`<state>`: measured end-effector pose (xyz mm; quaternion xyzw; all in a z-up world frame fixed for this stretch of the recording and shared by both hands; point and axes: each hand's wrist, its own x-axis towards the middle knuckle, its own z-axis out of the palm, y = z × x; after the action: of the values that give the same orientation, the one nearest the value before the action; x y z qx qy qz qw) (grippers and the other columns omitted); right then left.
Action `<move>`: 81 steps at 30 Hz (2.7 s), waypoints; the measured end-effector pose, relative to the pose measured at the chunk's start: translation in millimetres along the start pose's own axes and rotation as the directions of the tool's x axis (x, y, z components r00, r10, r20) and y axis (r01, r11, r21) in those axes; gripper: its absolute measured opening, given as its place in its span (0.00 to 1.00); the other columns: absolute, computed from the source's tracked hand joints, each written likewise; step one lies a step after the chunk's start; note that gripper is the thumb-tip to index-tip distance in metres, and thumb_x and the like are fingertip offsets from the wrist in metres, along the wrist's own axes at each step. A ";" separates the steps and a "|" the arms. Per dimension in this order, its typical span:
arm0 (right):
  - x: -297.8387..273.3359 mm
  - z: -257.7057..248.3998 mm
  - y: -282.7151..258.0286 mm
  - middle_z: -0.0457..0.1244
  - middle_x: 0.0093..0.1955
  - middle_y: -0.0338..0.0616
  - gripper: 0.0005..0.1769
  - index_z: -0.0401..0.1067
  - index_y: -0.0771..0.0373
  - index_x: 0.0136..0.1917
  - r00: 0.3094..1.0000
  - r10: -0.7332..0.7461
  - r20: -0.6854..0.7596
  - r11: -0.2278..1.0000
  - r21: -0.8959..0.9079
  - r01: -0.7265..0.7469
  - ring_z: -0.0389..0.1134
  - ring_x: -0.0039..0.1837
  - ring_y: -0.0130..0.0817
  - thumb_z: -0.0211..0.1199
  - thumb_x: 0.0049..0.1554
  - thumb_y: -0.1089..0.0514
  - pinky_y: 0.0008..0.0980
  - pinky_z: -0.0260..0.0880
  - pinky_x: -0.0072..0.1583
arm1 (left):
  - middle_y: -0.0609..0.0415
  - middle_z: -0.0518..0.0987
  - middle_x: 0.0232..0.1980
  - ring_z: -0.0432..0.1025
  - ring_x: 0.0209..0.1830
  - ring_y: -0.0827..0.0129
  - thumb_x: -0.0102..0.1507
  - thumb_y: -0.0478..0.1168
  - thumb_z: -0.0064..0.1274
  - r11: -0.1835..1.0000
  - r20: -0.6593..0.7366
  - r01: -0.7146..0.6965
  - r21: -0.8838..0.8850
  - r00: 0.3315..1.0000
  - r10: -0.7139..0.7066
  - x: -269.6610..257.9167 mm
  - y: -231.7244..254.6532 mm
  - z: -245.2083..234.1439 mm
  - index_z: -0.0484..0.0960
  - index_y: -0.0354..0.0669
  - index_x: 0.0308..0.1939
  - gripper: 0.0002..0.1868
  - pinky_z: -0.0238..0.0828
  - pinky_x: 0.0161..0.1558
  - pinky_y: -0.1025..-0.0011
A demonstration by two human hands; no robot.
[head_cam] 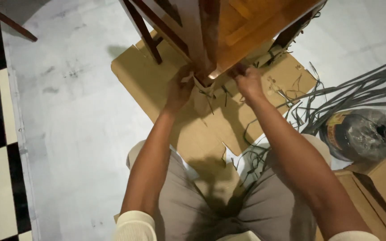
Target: The person wraps a furniture leg with cardboard and secures it with ties.
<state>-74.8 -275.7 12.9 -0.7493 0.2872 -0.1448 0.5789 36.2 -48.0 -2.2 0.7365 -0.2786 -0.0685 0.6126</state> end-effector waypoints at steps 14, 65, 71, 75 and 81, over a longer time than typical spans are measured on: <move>18.6 55.4 30.2 0.65 0.67 0.47 0.29 0.64 0.65 0.71 0.990 0.004 0.141 1.000 -0.029 0.001 0.67 0.62 0.36 0.63 0.61 0.51 0.34 0.68 0.60 | 0.44 0.82 0.30 0.77 0.30 0.64 0.65 0.39 0.50 0.989 0.153 0.021 0.148 0.987 -0.044 16.1 -39.7 -0.9 0.84 0.37 0.40 0.10 0.73 0.36 0.64; -108.3 48.3 44.8 0.69 0.41 0.40 0.13 0.74 0.67 0.58 0.997 -0.003 0.078 0.997 0.081 -0.003 0.70 0.41 0.25 0.54 0.63 0.61 0.28 0.70 0.46 | 0.37 0.82 0.45 0.77 0.44 0.40 0.61 0.43 0.62 0.906 -0.167 0.069 0.418 0.986 0.003 -85.2 7.6 58.9 0.79 0.37 0.46 0.16 0.74 0.44 0.53; -117.1 42.4 30.5 0.67 0.39 0.41 0.14 0.75 0.66 0.59 0.993 -0.027 0.115 1.000 0.011 0.026 0.66 0.40 0.25 0.54 0.63 0.62 0.29 0.67 0.45 | 0.35 0.81 0.43 0.76 0.44 0.38 0.61 0.42 0.64 0.903 -0.218 0.133 0.410 0.975 -0.044 -84.1 23.8 61.0 0.78 0.35 0.43 0.15 0.72 0.42 0.52; -117.3 46.0 27.7 0.66 0.39 0.39 0.13 0.74 0.68 0.57 0.990 -0.035 0.134 0.992 0.124 0.019 0.66 0.41 0.25 0.54 0.63 0.61 0.28 0.67 0.46 | 0.36 0.82 0.41 0.77 0.43 0.40 0.60 0.41 0.66 0.908 -0.228 0.175 0.380 0.969 -0.091 -81.7 27.2 62.6 0.77 0.34 0.41 0.16 0.73 0.42 0.53; -104.5 39.2 39.9 0.62 0.37 0.38 0.11 0.74 0.68 0.55 0.988 0.129 0.088 0.967 0.208 -0.145 0.60 0.40 0.26 0.55 0.64 0.59 0.29 0.62 0.44 | 0.36 0.82 0.42 0.78 0.44 0.41 0.56 0.39 0.66 0.933 -0.242 0.103 0.346 0.970 -0.017 -80.5 12.3 66.6 0.78 0.33 0.44 0.18 0.74 0.44 0.54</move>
<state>-146.6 -189.0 -24.2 -0.6659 0.2994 -0.1065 0.6750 -64.5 -66.9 -25.9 0.8462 -0.1892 0.0521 0.4954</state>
